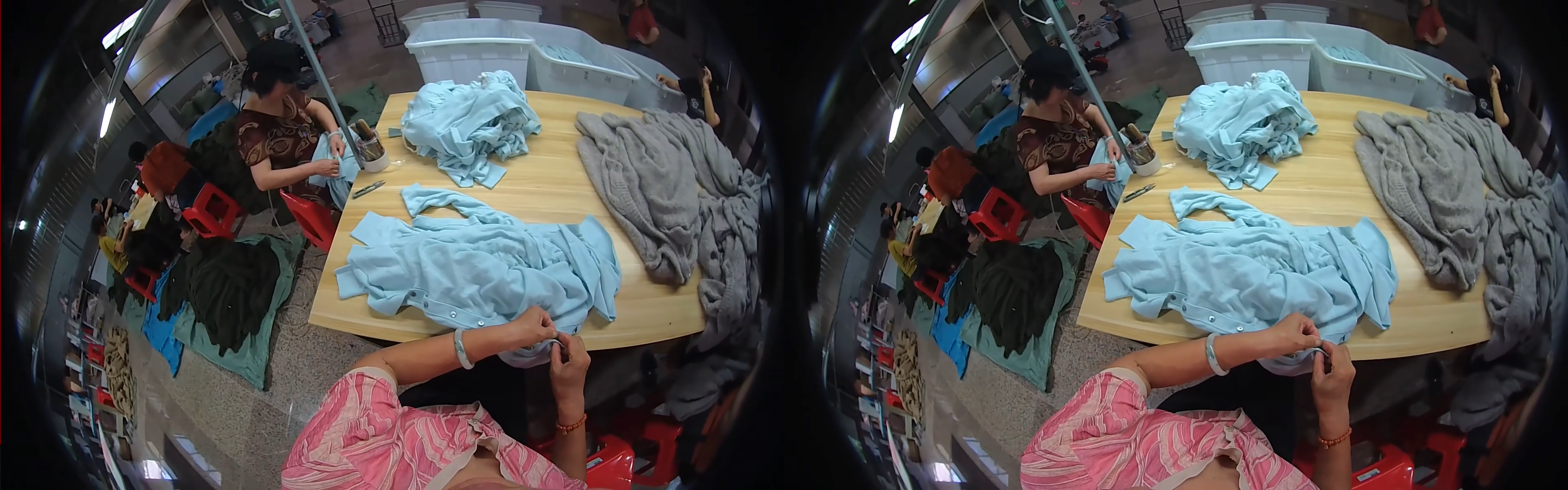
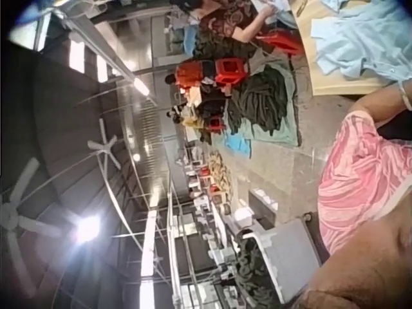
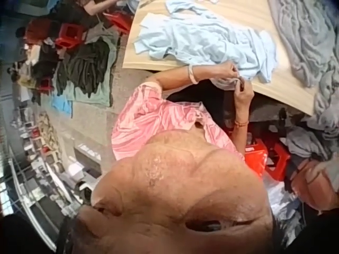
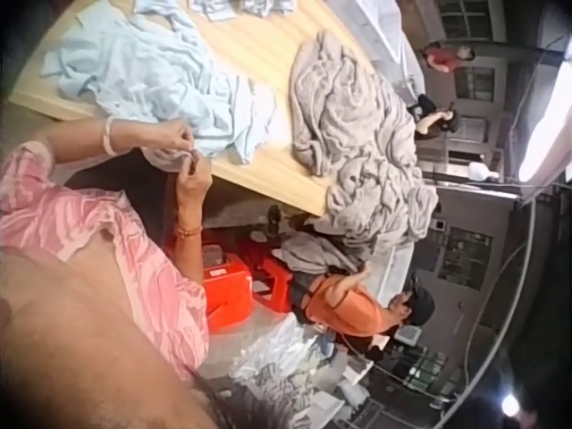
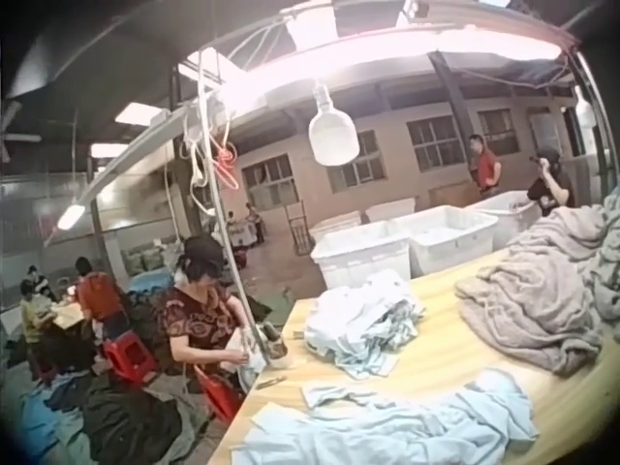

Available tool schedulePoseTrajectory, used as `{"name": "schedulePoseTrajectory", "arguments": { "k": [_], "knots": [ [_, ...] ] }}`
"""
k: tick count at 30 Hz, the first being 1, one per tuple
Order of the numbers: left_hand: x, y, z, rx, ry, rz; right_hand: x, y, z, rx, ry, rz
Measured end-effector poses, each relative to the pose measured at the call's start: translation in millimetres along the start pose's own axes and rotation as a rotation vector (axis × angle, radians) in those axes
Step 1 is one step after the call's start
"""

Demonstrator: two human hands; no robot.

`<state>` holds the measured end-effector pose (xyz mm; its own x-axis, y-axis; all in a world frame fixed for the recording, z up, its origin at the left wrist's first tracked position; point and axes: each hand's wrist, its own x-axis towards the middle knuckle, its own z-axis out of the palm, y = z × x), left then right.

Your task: Inspecting and trimming loose threads from light blue shirts at a factory workbench.

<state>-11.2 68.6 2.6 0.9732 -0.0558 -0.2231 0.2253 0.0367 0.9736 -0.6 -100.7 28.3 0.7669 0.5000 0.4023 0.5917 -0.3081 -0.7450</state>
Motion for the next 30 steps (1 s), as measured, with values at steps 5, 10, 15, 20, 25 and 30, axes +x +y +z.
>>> {"name": "schedulePoseTrajectory", "arguments": {
  "k": [5,10,15,20,25,30],
  "knots": [
    [-3,-5,-5,0.000,-0.037,0.007,-4,-3,1,-0.082,-0.049,-0.013],
    [-19,-4,-2,0.059,-0.088,0.352,-6,2,-3,-0.110,-0.039,-0.102],
    [-27,-6,1,0.461,0.053,0.481,-7,5,-1,0.007,-0.091,0.063],
    [-20,-18,1,0.530,0.117,0.516,-9,8,-2,0.043,-0.146,0.184],
    [-19,-16,-10,0.584,0.000,0.405,-7,18,-5,0.028,-0.255,0.111],
    [-15,-5,-10,0.517,-0.052,0.275,-7,23,-2,0.045,-0.206,0.007]
  ]
}}
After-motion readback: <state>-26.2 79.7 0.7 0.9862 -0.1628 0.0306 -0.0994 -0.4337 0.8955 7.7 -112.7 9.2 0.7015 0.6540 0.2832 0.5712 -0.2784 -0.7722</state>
